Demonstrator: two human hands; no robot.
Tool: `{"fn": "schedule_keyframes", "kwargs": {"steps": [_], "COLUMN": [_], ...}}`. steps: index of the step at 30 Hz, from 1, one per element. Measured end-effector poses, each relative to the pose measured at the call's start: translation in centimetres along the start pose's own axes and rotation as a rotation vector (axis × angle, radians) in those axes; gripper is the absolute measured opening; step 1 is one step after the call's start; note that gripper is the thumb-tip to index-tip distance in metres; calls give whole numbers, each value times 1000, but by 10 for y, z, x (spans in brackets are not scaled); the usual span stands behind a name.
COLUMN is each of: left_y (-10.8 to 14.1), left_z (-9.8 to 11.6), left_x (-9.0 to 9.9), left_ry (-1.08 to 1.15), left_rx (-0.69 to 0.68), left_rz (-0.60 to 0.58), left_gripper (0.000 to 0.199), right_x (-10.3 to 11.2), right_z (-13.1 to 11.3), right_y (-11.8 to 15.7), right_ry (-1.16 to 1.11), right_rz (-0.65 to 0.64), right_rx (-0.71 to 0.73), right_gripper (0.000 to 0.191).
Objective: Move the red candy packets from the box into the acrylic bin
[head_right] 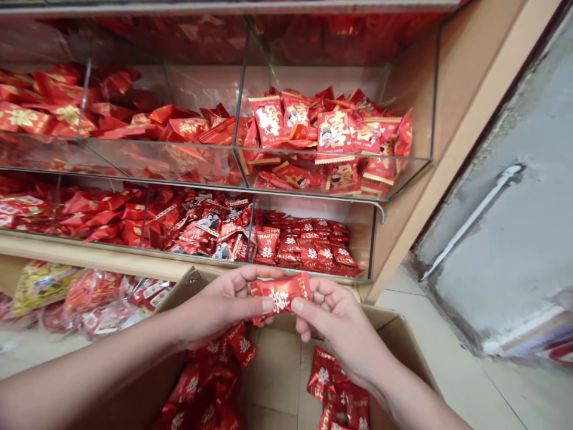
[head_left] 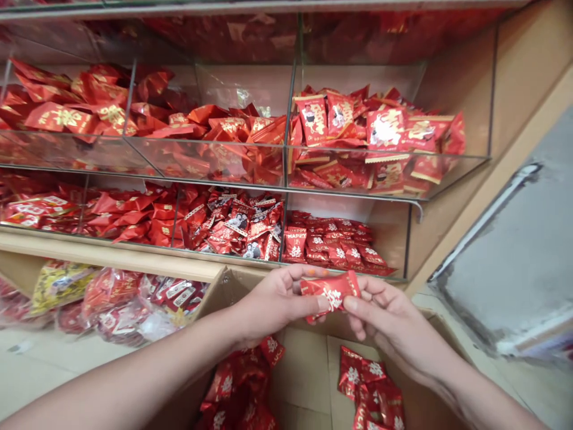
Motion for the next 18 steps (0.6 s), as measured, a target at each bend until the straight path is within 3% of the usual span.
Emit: {"fn": "schedule_keyframes", "kwargs": {"steps": [3,9,13,18], "left_y": [0,-1,2,-1], "left_z": [-6,-17,-12,-10], "left_x": [-1,1,-2,-6], "left_ry": [-49,-186,-150,-8], "left_rx": [-26,-11,-40,-96], "left_rz": [-56,-205,-293,-141], "left_gripper": [43,46,45,43], "right_x": [-2,-5,-2,-6], "right_z": [3,-4,-10,-6], "right_y": [-2,-1,1,0], "right_ry": [23,257,146,57], "right_rz": [33,-45,-111,41], "right_rx": [30,48,3,1], "right_gripper": [18,25,21,19]}}
Point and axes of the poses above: each hand's wrist, its own y-axis away from the middle knuckle, its own x-axis out of the back of the hand, z = x × y, the point moved 1 cm from there along -y, towards the middle knuckle, and after that the axes turned 5 degrees about z, right-handed, at the moved point
